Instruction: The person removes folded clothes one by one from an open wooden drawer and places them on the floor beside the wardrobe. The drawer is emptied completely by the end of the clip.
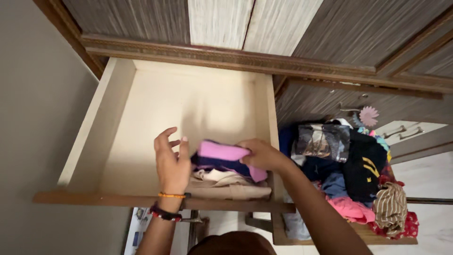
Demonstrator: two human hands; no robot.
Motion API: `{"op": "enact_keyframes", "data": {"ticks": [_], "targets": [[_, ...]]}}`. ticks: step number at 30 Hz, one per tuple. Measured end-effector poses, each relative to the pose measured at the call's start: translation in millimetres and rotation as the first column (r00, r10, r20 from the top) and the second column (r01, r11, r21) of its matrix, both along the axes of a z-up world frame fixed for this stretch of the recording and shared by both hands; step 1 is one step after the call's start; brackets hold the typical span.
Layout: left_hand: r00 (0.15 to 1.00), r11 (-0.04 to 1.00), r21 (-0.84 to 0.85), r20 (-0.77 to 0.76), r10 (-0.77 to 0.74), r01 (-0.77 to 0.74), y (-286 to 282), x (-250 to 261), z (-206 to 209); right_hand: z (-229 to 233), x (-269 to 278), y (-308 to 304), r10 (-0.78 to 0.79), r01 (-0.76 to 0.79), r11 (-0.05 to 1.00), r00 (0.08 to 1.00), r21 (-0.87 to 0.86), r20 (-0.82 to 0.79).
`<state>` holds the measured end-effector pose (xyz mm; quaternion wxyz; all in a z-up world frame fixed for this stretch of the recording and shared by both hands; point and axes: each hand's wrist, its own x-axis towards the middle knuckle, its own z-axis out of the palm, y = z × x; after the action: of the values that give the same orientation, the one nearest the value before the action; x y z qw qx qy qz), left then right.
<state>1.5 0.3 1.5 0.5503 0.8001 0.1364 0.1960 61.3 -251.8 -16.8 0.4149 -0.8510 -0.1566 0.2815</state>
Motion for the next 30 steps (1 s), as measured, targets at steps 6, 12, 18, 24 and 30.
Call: {"op": "enact_keyframes", "data": {"ticks": [6,12,18,24,30], "targets": [[0.999,1.0,-0.004,0.027,0.018,-0.018,3.9,-2.3,-2.5,38.1,-25.8,-83.9,-0.573,0.742,0.543,0.669,0.392,-0.473],[1.0,0.998,-0.047,-0.004,-0.029,0.029,11.9,3.0,-25.1,-32.8,-115.8,-219.2,-0.527,0.68,-0.02,0.616,0.733,-0.585],[0.999,0.997,0.073,-0.019,-0.038,0.039,26.0,-0.6,-33.5,-118.9,-246.0,-273.7,-0.543,0.892,-0.201,0.243,0.406,-0.804],[0.993,0.973,0.209,-0.041,0.112,-0.101,25.2,4.3,-56.9,-129.4,-318.0,-308.3,-0.597,0.8,-0.532,-0.123,0.277,-0.793],[0.978,0.976,0.195,-0.165,0.129,-0.096,45.4,21.1,-91.5,-94.2,-343.8,-378.8,-0.881,0.636,-0.473,-0.33,0.61,-0.339]]}}
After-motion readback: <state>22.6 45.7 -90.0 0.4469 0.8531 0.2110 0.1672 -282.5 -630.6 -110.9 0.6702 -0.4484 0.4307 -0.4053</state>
